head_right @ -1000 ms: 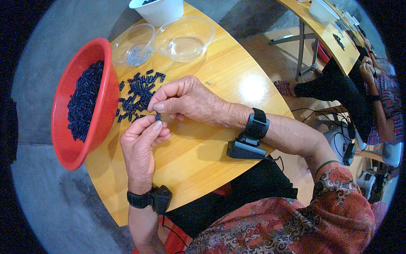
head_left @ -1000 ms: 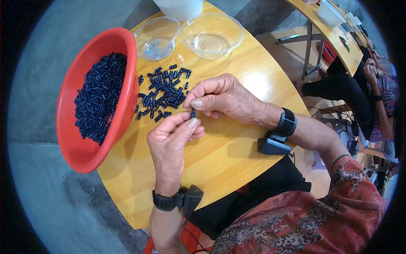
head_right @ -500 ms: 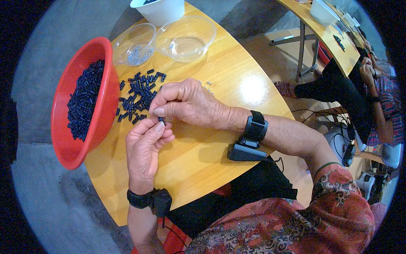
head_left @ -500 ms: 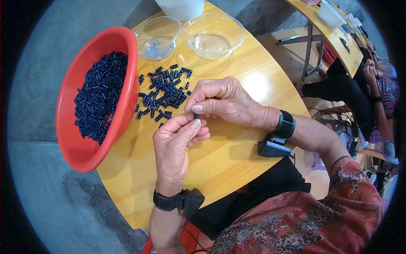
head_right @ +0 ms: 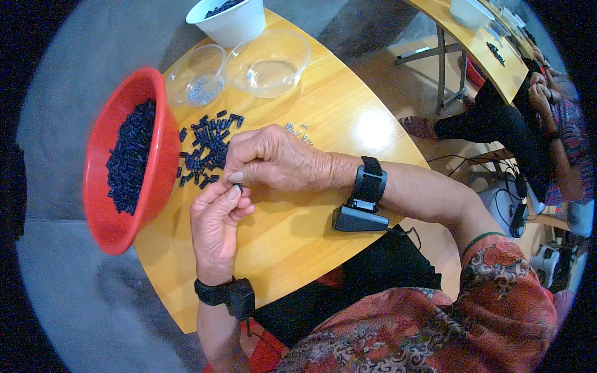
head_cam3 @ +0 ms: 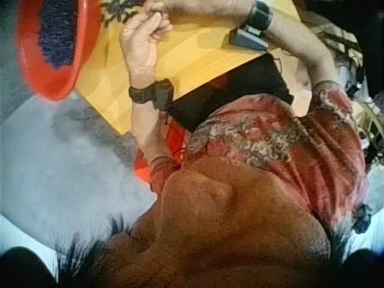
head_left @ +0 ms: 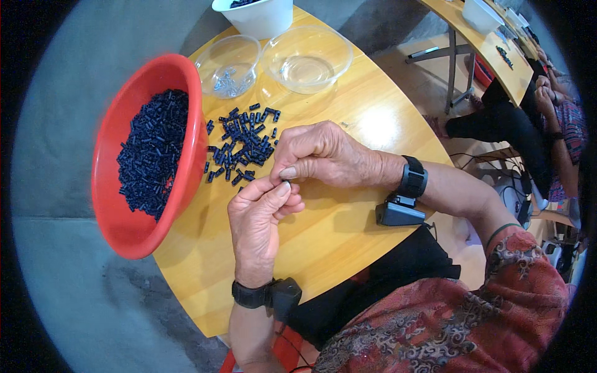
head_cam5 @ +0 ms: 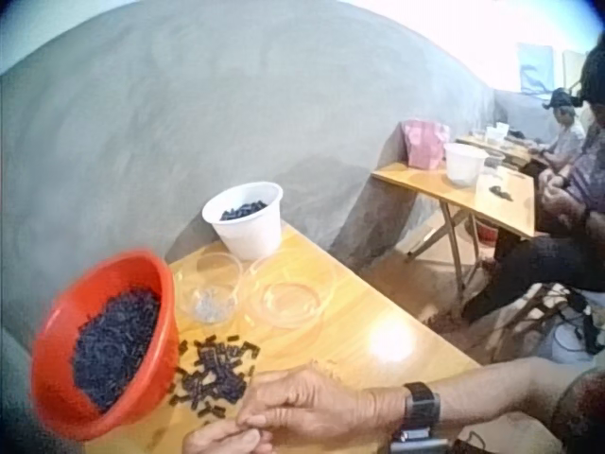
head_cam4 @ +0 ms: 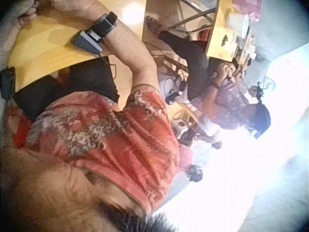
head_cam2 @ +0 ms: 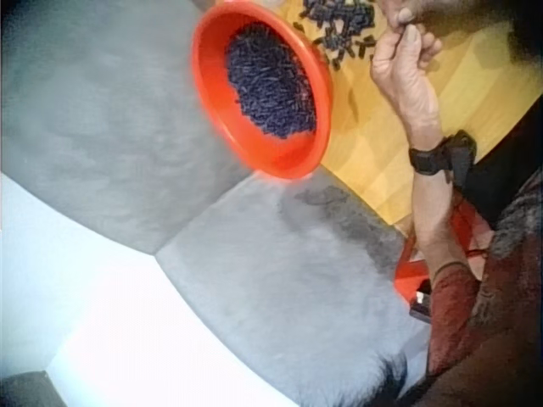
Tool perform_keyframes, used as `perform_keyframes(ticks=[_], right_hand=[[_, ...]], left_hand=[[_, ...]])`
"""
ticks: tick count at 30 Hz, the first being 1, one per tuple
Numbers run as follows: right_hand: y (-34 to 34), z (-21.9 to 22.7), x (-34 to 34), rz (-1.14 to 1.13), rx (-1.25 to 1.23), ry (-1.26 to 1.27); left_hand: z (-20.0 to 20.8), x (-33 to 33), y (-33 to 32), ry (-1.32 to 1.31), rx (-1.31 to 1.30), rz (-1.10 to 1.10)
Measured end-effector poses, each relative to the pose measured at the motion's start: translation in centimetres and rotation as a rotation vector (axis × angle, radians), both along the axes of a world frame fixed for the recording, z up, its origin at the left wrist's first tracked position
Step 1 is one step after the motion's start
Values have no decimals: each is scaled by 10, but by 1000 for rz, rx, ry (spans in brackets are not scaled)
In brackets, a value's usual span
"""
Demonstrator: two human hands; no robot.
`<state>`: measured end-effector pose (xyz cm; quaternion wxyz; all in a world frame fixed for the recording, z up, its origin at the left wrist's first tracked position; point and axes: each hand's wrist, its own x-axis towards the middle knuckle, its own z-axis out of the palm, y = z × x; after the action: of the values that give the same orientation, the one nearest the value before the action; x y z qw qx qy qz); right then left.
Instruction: Assembling small black and grey plastic or rubber components at a table in a manufacturing setting.
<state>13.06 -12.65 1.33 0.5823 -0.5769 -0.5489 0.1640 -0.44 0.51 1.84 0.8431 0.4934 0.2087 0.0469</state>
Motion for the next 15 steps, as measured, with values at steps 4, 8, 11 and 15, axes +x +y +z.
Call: perform_keyframes(ticks=[4,8,11,15], right_hand=[[-2,1,-3,6,-22,213],[-4,8,-6,-39,-127,578],[-6,10,-1,-78,-167,508],[-4,4,0,-60,-108,164]], left_hand=[[1,4,-4,-18,108,56],[2,3,-8,-49,335,104],[4,4,-8,-30,436,135],[3,2,-3,-21,476,117]])
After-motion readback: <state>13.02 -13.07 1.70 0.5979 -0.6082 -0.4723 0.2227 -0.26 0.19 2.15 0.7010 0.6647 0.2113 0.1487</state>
